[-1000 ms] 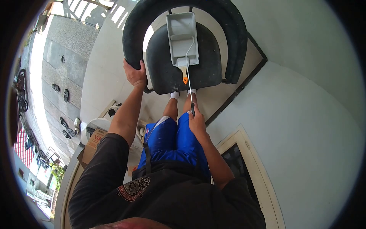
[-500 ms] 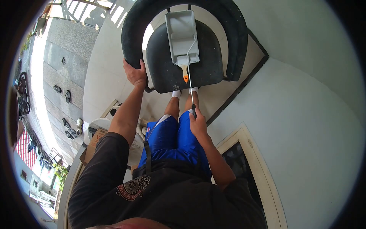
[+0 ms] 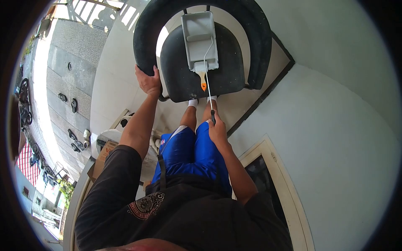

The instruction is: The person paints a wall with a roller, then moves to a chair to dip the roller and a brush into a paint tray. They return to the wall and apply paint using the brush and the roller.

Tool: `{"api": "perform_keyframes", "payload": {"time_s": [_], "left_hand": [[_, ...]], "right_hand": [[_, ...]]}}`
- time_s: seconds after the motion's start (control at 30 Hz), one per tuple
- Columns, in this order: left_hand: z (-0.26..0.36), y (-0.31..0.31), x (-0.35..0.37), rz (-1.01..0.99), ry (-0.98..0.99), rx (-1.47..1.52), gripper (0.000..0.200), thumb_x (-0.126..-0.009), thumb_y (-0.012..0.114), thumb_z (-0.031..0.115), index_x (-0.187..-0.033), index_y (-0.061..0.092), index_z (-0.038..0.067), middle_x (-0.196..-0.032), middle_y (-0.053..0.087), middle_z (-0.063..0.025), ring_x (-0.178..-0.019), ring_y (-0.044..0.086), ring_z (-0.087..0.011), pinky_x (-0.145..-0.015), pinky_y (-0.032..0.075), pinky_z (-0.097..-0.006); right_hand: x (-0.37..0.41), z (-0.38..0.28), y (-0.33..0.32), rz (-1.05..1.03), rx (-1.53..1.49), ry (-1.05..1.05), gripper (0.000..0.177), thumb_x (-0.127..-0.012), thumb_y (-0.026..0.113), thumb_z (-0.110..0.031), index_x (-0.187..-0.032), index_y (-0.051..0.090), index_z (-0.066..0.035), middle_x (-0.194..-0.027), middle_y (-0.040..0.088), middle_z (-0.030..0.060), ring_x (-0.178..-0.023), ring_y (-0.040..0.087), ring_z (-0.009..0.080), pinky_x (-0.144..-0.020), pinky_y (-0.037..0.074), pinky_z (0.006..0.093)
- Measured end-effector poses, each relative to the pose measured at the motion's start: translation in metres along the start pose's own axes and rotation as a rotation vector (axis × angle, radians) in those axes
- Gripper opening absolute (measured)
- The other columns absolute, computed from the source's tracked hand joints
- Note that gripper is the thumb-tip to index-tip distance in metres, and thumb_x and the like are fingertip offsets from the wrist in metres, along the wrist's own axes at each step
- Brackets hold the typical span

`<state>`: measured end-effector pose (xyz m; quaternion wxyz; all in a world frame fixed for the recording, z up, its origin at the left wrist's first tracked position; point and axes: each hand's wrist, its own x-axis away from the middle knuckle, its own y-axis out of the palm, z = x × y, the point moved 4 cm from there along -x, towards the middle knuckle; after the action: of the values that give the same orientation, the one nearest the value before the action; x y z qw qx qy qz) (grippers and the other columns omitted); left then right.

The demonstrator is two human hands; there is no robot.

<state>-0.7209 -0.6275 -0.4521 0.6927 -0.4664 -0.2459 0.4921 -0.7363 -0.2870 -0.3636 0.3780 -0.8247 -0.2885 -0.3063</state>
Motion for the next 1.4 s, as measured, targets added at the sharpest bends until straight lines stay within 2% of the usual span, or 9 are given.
{"api": "perform_keyframes", "payload": {"time_s": [0.1,0.27,0.43,0.5,0.57,0.9,0.97,1.2,1.4], "left_hand": [[0.000,0.000,0.000,-0.041,-0.033,0.013,0.082,-0.078,0.072,0.037,-0.142,0.034,0.002,-0.121,0.054,-0.0219,-0.111,0.054,-0.0401,-0.092,0.045,-0.0464],[0.000,0.000,-0.001,-0.053,-0.050,0.011,0.082,-0.078,0.071,0.037,-0.142,0.034,0.002,-0.122,0.054,-0.0219,-0.111,0.054,-0.0402,-0.092,0.045,-0.0464],[-0.002,0.001,-0.001,-0.056,-0.050,0.016,0.081,-0.078,0.071,0.037,-0.141,0.035,0.001,-0.123,0.053,-0.0223,-0.112,0.054,-0.0403,-0.093,0.045,-0.0463],[-0.001,0.000,-0.001,0.002,-0.007,-0.020,0.082,-0.075,0.071,0.036,-0.140,0.036,0.001,-0.109,0.055,-0.0187,-0.101,0.056,-0.0380,-0.086,0.047,-0.0451],[0.000,-0.001,-0.001,0.016,0.007,-0.012,0.082,-0.075,0.071,0.036,-0.140,0.036,0.001,-0.108,0.055,-0.0187,-0.100,0.056,-0.0381,-0.085,0.047,-0.0451],[-0.003,0.001,-0.001,0.015,0.009,-0.003,0.082,-0.075,0.071,0.036,-0.140,0.037,0.000,-0.107,0.056,-0.0198,-0.100,0.057,-0.0384,-0.086,0.047,-0.0447],[-0.003,0.001,-0.002,0.013,0.008,0.000,0.082,-0.075,0.071,0.036,-0.139,0.037,0.000,-0.107,0.056,-0.0198,-0.100,0.057,-0.0385,-0.086,0.047,-0.0448],[-0.002,0.000,-0.001,0.013,0.009,-0.014,0.082,-0.075,0.071,0.037,-0.139,0.037,0.000,-0.106,0.055,-0.0195,-0.100,0.057,-0.0383,-0.085,0.047,-0.0447],[-0.003,0.000,-0.001,-0.001,0.003,-0.008,0.081,-0.075,0.071,0.037,-0.139,0.037,0.000,-0.107,0.055,-0.0196,-0.100,0.057,-0.0386,-0.085,0.047,-0.0446]], "right_hand": [[0.014,0.003,-0.003,-0.012,0.005,0.013,0.049,-0.092,0.056,-0.013,-0.138,0.044,-0.003,-0.112,0.060,0.0332,-0.109,0.055,0.0493,-0.093,0.045,0.0472],[0.027,0.008,-0.006,0.007,-0.048,-0.073,0.050,-0.092,0.055,-0.014,-0.139,0.043,-0.001,-0.118,0.058,0.0326,-0.115,0.053,0.0471,-0.096,0.044,0.0435],[0.007,-0.013,-0.007,0.009,-0.057,-0.016,0.052,-0.091,0.055,-0.013,-0.140,0.043,-0.002,-0.120,0.059,0.0304,-0.116,0.054,0.0450,-0.097,0.044,0.0419],[-0.006,-0.023,-0.006,0.006,-0.076,-0.028,0.052,-0.091,0.056,-0.012,-0.140,0.043,-0.002,-0.120,0.059,0.0299,-0.116,0.054,0.0444,-0.097,0.044,0.0417],[-0.017,-0.033,-0.003,0.028,-0.077,-0.029,0.049,-0.091,0.056,-0.012,-0.135,0.046,0.006,-0.122,0.059,0.0295,-0.117,0.057,0.0392,-0.099,0.043,0.0366],[-0.017,-0.034,0.003,0.018,-0.048,-0.006,0.049,-0.090,0.056,-0.011,-0.135,0.046,0.006,-0.124,0.058,0.0301,-0.118,0.056,0.0399,-0.099,0.043,0.0371],[-0.010,-0.019,0.007,0.042,-0.017,-0.020,0.049,-0.090,0.057,-0.011,-0.137,0.046,-0.002,-0.116,0.061,0.0292,-0.112,0.057,0.0451,-0.093,0.046,0.0439],[0.010,0.000,0.011,-0.011,-0.018,0.058,0.050,-0.092,0.056,-0.013,-0.139,0.044,-0.001,-0.114,0.061,0.0318,-0.111,0.056,0.0470,-0.094,0.045,0.0449],[0.040,0.020,0.004,0.024,0.000,-0.032,0.051,-0.092,0.056,-0.014,-0.139,0.044,-0.001,-0.116,0.059,0.0332,-0.113,0.054,0.0480,-0.096,0.044,0.0442]]}}
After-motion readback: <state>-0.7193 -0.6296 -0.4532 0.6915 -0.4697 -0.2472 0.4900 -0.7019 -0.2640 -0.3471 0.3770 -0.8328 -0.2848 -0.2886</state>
